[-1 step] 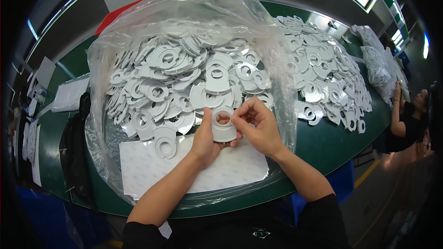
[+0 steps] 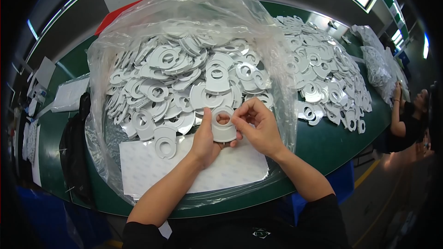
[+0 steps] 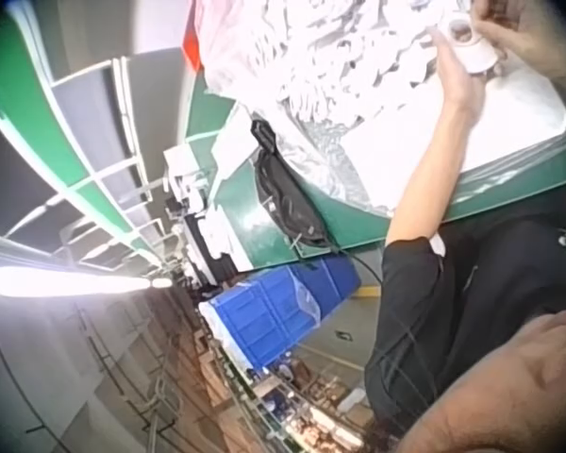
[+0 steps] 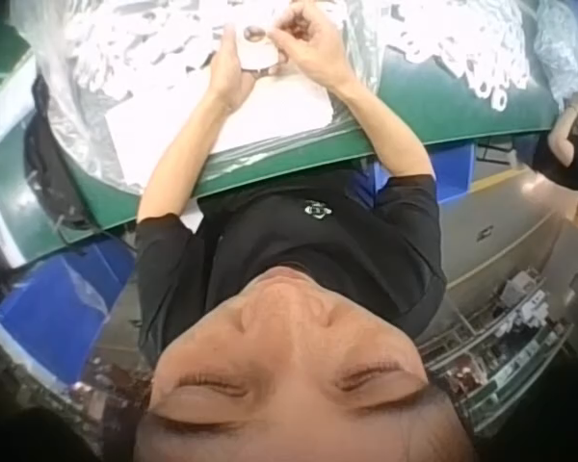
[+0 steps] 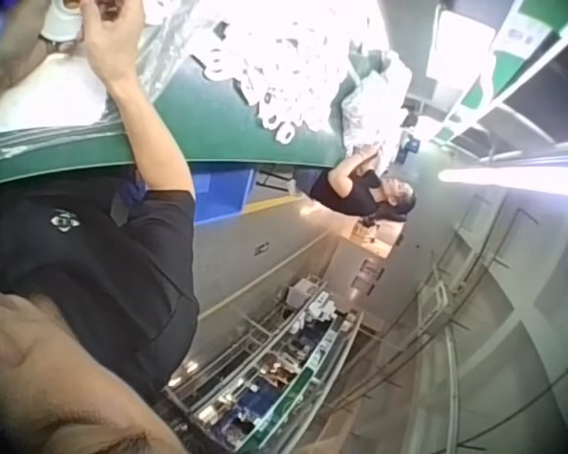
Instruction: Applying circular adhesive seals to white plastic lighting fixture components at a factory workbench.
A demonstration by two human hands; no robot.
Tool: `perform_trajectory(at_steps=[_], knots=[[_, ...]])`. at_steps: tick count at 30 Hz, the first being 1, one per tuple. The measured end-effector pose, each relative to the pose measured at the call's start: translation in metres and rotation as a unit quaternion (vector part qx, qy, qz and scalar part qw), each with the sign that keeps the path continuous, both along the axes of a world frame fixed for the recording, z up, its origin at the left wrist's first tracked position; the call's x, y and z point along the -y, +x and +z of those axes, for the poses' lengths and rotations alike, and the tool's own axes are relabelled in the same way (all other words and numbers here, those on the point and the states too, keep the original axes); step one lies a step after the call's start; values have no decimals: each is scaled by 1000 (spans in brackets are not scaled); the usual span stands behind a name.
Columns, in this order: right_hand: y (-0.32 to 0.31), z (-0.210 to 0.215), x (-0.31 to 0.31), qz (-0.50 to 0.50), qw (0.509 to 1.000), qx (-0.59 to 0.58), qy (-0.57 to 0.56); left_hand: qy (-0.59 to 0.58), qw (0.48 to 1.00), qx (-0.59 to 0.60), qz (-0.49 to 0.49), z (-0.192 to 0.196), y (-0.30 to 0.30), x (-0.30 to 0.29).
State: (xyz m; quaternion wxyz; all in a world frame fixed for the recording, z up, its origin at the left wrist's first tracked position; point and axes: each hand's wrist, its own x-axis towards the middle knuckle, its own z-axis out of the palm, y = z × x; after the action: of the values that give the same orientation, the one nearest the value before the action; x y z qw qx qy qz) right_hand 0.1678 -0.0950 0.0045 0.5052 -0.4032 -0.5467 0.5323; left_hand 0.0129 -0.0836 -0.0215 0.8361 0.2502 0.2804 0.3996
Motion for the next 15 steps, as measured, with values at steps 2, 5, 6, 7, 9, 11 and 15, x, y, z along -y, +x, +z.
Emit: perform_trajectory(at_steps=[2,5,6,7,9,11,15], knots=[[0,-1,1,-2,1000,6,5,-3,1000,-1,1,-1,0,1],[0,-1,1,-10,1000,19,16,-2,1000,4,1,-1,0,1],[0,-1,1,-14,999,25,20,0,1000,8,1,-1,0,1],[-1,-1,1,-14,999,25,20,1,1000,8,1,-1,0,1],[-1,-1,1,-27,998,43,38,1,1000,8,1,-2,0,0],[-1,1,2,-32,997,64,35,5,1000,10,-3,-2,-1,0],[-2,3,3,-69,985,139,77,2,1000,16,2,3,-1,2]])
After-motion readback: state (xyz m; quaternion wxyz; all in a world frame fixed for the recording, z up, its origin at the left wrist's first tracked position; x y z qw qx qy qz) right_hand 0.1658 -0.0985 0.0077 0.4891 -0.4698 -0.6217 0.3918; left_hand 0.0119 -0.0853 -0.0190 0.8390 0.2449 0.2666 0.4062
